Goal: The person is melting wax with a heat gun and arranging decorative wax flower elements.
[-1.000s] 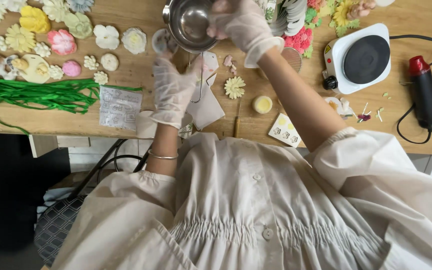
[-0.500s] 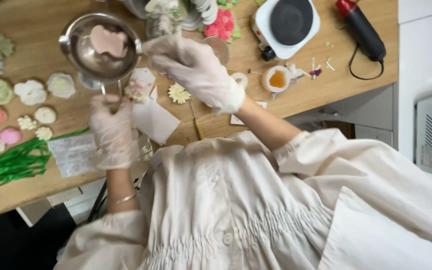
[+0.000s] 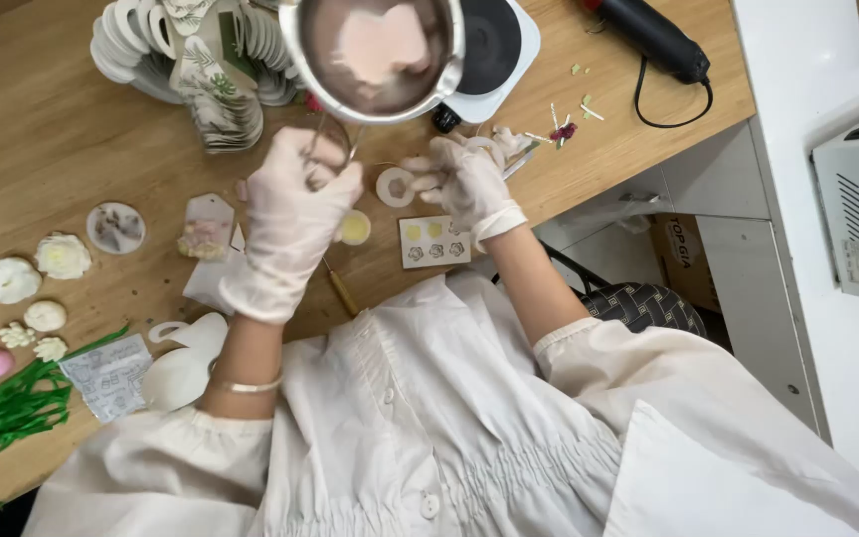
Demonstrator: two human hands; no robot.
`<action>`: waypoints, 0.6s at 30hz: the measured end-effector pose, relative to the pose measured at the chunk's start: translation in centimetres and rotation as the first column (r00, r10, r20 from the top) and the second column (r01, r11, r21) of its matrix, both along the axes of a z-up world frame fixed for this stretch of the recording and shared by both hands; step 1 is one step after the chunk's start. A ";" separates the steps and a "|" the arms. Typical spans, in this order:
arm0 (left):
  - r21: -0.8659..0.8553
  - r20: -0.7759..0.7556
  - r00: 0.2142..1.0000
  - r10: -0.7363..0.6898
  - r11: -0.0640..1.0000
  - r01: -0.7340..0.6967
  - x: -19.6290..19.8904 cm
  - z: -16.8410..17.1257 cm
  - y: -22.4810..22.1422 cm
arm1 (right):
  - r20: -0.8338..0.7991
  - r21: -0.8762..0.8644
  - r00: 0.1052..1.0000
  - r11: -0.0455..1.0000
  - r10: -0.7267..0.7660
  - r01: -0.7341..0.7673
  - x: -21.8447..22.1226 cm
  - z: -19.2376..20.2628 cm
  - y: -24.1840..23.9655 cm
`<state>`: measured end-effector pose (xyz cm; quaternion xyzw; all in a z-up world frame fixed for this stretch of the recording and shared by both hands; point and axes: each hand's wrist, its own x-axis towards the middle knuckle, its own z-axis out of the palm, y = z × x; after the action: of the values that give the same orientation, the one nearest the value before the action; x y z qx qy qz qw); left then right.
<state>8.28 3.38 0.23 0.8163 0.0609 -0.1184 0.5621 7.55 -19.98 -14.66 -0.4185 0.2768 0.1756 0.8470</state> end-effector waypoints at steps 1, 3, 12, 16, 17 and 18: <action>-0.045 -0.005 0.999 -0.052 0.998 0.052 1.1 -1.3 -1.5 | 0.008 0.024 1.000 1.000 0.006 -0.006 0.1 -1.3 0.4; -0.085 -0.010 0.994 -0.108 0.991 0.107 2.8 -4.0 -4.1 | 0.015 0.053 1.000 0.999 0.009 -0.009 0.3 -3.7 1.0; -0.025 0.005 0.978 -0.208 0.978 0.208 4.5 -10.9 -10.5 | -0.015 0.075 0.990 0.987 -0.138 0.139 0.8 -5.3 2.3; -0.029 0.068 0.978 -0.197 0.980 0.199 4.0 -12.0 -10.7 | 0.073 0.146 0.980 0.974 -0.186 0.174 0.4 -7.9 1.8; -0.038 0.048 0.982 -0.185 0.982 0.186 4.0 -11.7 -10.7 | 0.111 0.150 0.977 0.975 -0.181 0.163 0.4 -8.1 1.8; -0.036 0.048 0.982 -0.182 0.982 0.184 3.9 -11.6 -10.7 | 0.111 0.151 0.978 0.975 -0.178 0.161 0.3 -8.2 1.8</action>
<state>12.18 -7.37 -11.33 0.8093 -0.0291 -0.1527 0.5665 7.83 -18.21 -22.83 -0.3424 0.2454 0.0955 0.9019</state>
